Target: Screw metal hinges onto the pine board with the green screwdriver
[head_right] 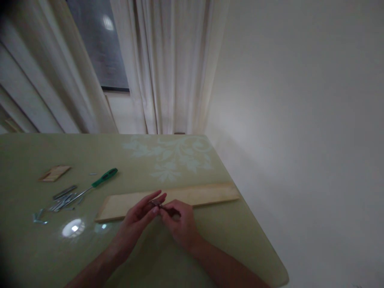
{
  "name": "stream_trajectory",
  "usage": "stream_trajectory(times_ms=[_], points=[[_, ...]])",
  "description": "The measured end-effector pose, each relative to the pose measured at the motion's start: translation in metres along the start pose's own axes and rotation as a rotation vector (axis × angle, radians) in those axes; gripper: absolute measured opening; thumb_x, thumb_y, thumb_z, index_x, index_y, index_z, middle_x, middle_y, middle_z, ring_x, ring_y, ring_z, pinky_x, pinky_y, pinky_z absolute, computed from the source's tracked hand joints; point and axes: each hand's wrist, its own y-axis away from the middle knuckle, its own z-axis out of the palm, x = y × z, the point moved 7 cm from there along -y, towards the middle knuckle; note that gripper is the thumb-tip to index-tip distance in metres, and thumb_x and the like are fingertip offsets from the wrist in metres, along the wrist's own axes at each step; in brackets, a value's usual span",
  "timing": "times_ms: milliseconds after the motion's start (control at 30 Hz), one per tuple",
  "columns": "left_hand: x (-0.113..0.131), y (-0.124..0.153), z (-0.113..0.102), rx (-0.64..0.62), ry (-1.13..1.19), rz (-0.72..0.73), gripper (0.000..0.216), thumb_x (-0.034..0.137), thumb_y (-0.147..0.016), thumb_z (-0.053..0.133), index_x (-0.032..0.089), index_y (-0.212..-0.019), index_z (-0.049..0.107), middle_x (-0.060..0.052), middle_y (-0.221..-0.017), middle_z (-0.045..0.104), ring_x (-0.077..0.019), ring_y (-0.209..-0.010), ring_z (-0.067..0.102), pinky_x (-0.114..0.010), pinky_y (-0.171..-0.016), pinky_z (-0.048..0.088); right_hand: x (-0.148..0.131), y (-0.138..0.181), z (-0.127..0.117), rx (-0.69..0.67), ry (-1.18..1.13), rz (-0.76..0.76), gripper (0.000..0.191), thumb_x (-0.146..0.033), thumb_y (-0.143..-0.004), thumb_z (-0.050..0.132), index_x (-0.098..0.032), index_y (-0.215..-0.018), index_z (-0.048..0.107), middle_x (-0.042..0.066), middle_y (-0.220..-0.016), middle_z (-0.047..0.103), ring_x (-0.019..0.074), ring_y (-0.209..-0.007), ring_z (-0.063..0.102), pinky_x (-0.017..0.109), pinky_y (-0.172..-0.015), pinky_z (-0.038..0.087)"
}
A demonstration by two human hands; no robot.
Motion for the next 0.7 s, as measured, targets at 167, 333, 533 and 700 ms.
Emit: stream_trajectory(times_ms=[167, 333, 533, 700], points=[[-0.020, 0.000, -0.008, -0.060, 0.148, -0.281, 0.061, 0.070, -0.090, 0.071, 0.013, -0.111, 0.077, -0.020, -0.110, 0.081, -0.0293, -0.098, 0.079, -0.041, -0.090, 0.062, -0.037, 0.011, -0.021, -0.049, 0.602, -0.606, 0.030, -0.020, -0.103, 0.062, -0.027, -0.130, 0.074, 0.008, -0.096, 0.081, 0.0191, -0.079, 0.075, 0.032, -0.073, 0.060], [-0.025, 0.005, -0.001, -0.058, 0.104, -0.228, 0.042, 0.056, -0.084, 0.084, 0.016, -0.095, 0.078, -0.011, -0.096, 0.079, -0.0205, -0.086, 0.073, -0.029, -0.080, 0.058, -0.052, 0.024, -0.019, -0.226, 0.852, -0.831, 0.051, -0.013, -0.103, 0.056, -0.027, -0.152, 0.056, 0.010, -0.108, 0.082, 0.0218, -0.086, 0.078, 0.033, -0.072, 0.061], [-0.011, 0.003, -0.003, -0.032, -0.119, -0.048, 0.042, 0.058, -0.084, 0.082, 0.017, -0.090, 0.080, -0.007, -0.083, 0.077, -0.0193, -0.078, 0.068, -0.030, -0.076, 0.056, -0.049, 0.014, -0.018, -0.095, 0.614, -0.657, 0.038, -0.018, -0.101, 0.061, -0.027, -0.138, 0.066, 0.008, -0.101, 0.081, 0.0200, -0.083, 0.077, 0.033, -0.077, 0.061], [0.004, 0.004, -0.008, 0.051, -0.230, 0.054, 0.040, 0.058, -0.079, 0.085, 0.019, -0.089, 0.081, -0.008, -0.080, 0.079, -0.0223, -0.076, 0.072, -0.032, -0.073, 0.058, -0.015, -0.003, -0.022, -0.041, 0.038, -0.073, 0.027, -0.043, -0.101, 0.063, -0.021, -0.113, 0.075, 0.006, -0.090, 0.076, 0.0156, -0.069, 0.069, 0.029, -0.064, 0.059]])
